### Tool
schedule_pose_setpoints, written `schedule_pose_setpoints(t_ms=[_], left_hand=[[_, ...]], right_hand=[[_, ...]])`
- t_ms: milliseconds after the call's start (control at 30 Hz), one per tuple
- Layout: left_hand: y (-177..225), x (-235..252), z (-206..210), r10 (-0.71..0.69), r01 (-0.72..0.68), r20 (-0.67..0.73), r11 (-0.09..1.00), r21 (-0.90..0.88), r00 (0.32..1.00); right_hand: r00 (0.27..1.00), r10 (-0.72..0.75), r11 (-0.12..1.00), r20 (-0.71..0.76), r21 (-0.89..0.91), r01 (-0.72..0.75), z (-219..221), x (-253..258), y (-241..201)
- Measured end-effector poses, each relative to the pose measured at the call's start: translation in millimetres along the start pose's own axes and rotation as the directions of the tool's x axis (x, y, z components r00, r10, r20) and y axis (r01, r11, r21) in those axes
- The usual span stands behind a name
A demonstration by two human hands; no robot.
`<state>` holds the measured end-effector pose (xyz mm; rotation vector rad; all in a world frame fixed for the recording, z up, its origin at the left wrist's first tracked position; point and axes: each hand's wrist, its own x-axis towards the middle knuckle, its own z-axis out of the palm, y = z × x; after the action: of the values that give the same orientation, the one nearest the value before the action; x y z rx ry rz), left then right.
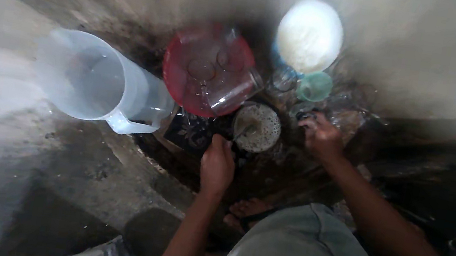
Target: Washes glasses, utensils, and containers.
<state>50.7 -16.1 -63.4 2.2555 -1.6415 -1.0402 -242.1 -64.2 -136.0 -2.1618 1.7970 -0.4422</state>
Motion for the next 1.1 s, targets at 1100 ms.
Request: schedule_pose_setpoints(t_ms=[1100], left_hand=[[37,-73,38,0.000,0.084,0.149,0.825,-0.559,0.989]], right_hand=[[0.834,0.448,0.160,0.322,0.889,-0.430,-13,4,-169]])
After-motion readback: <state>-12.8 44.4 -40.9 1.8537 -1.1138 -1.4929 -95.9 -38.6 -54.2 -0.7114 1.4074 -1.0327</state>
